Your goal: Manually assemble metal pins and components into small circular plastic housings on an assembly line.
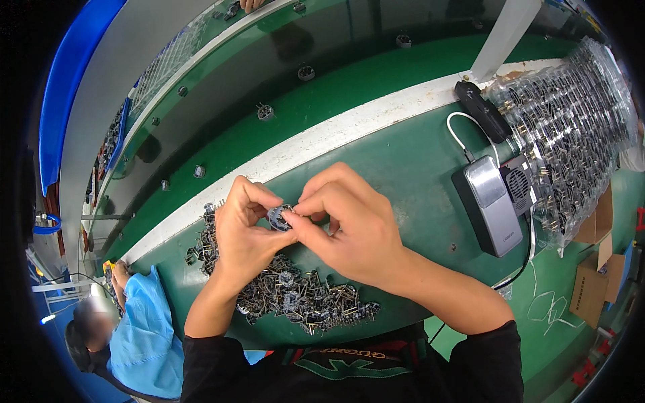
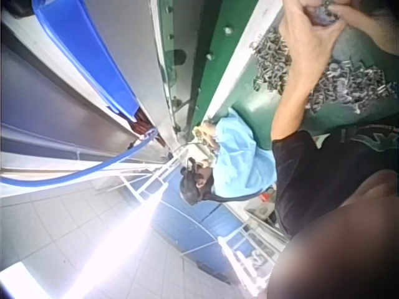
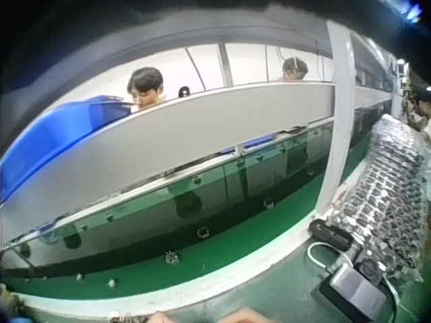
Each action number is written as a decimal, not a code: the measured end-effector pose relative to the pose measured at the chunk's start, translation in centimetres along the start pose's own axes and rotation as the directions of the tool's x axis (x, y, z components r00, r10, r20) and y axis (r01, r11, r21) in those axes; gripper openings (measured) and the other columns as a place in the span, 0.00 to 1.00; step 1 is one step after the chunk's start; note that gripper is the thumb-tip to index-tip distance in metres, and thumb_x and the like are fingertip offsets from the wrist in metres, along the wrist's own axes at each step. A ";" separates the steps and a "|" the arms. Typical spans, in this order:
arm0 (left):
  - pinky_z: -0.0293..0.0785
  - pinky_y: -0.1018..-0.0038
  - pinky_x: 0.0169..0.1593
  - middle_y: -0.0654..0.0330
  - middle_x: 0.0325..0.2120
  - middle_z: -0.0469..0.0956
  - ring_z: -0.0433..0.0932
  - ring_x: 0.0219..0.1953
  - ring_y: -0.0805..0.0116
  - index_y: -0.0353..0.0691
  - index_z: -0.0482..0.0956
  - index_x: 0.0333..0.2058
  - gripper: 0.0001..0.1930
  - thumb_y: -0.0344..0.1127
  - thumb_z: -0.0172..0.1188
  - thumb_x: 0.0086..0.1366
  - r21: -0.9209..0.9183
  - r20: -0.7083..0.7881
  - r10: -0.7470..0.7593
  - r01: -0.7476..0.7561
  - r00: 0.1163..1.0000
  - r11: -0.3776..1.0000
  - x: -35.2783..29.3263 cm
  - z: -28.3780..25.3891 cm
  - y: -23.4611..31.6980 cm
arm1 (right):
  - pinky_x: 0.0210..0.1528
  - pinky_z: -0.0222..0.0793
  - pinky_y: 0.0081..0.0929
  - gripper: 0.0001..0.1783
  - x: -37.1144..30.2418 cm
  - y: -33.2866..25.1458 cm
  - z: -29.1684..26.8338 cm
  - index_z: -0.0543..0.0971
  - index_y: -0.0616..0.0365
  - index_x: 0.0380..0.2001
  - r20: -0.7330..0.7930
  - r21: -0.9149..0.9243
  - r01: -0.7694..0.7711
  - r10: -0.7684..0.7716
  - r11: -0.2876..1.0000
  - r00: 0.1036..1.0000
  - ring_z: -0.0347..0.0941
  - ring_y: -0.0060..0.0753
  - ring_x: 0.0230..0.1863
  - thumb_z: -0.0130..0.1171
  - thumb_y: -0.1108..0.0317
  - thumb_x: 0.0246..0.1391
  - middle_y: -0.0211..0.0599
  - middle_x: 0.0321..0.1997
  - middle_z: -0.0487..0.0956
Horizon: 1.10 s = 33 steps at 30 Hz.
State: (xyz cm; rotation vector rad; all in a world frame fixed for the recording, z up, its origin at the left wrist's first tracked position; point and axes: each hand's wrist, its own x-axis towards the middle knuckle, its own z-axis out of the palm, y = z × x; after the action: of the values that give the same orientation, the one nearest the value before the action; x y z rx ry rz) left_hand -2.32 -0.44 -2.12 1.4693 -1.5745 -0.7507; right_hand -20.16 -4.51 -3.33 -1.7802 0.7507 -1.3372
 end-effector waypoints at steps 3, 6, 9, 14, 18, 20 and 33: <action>0.75 0.80 0.25 0.63 0.25 0.78 0.77 0.22 0.79 0.38 0.71 0.35 0.24 0.32 0.82 0.48 0.018 -0.023 -0.004 0.004 1.000 1.000 -0.1 0.6 0.2 | 0.20 0.67 0.19 0.10 0.0 0.1 0.0 0.78 0.60 0.29 0.006 -0.045 0.072 -0.072 0.996 0.997 0.74 0.20 0.23 0.72 0.79 0.48 0.35 0.34 0.77; 0.75 0.80 0.26 0.63 0.25 0.78 0.77 0.22 0.79 0.38 0.71 0.35 0.23 0.31 0.81 0.49 0.019 -0.018 -0.006 0.006 1.000 1.000 0.0 0.9 0.3 | 0.20 0.68 0.20 0.11 0.1 0.0 0.0 0.77 0.60 0.29 0.004 -0.038 0.080 -0.080 0.996 0.997 0.74 0.22 0.23 0.72 0.79 0.48 0.35 0.34 0.77; 0.75 0.79 0.26 0.63 0.26 0.79 0.78 0.23 0.79 0.39 0.72 0.35 0.23 0.32 0.81 0.49 0.058 -0.023 0.031 -0.029 0.999 0.998 0.0 1.0 0.4 | 0.21 0.70 0.22 0.11 0.2 0.0 0.0 0.77 0.60 0.29 0.011 -0.076 0.066 -0.065 0.995 0.998 0.75 0.25 0.23 0.71 0.80 0.47 0.35 0.33 0.77; 0.80 0.78 0.35 0.58 0.34 0.83 0.84 0.32 0.75 0.36 0.76 0.48 0.22 0.25 0.74 0.56 -0.107 0.117 0.015 -0.003 0.993 0.994 0.6 -0.1 1.0 | 0.24 0.72 0.26 0.10 0.0 1.0 -0.1 0.79 0.59 0.32 -0.019 -0.129 0.072 -0.075 0.989 0.997 0.77 0.30 0.26 0.72 0.76 0.48 0.34 0.33 0.77; 0.80 0.78 0.44 0.54 0.40 0.84 0.85 0.39 0.72 0.30 0.80 0.50 0.19 0.17 0.68 0.59 -0.122 0.199 -0.107 0.133 0.974 0.984 1.5 -1.5 0.5 | 0.27 0.74 0.30 0.14 0.3 1.0 -0.7 0.81 0.59 0.39 0.143 -0.231 0.073 -0.040 0.970 0.989 0.77 0.34 0.28 0.71 0.66 0.52 0.34 0.35 0.78; 0.80 0.79 0.43 0.52 0.40 0.83 0.85 0.38 0.70 0.26 0.79 0.48 0.18 0.13 0.67 0.57 -0.195 0.215 -0.165 0.208 0.963 0.959 1.9 -1.7 0.3 | 0.27 0.74 0.30 0.16 0.4 0.8 -0.7 0.80 0.59 0.42 0.165 -0.262 0.079 -0.036 0.962 0.986 0.77 0.35 0.28 0.71 0.64 0.52 0.33 0.35 0.78; 0.76 0.73 0.41 0.57 0.37 0.83 0.80 0.35 0.71 0.42 0.88 0.44 0.20 0.40 0.77 0.53 0.373 -0.245 -0.046 0.138 0.968 0.917 10.7 -8.8 -11.5 | 0.44 0.73 0.36 0.08 -2.5 1.0 0.3 0.83 0.54 0.30 0.823 -0.044 0.240 -0.102 0.970 0.560 0.72 0.35 0.36 0.69 0.62 0.52 0.31 0.32 0.71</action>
State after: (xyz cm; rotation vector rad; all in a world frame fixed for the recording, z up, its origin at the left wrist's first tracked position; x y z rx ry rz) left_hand 11.31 -11.54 -6.06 1.8559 -1.5362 -0.3060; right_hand -20.52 -2.96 -5.52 -2.3433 0.1384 -0.4006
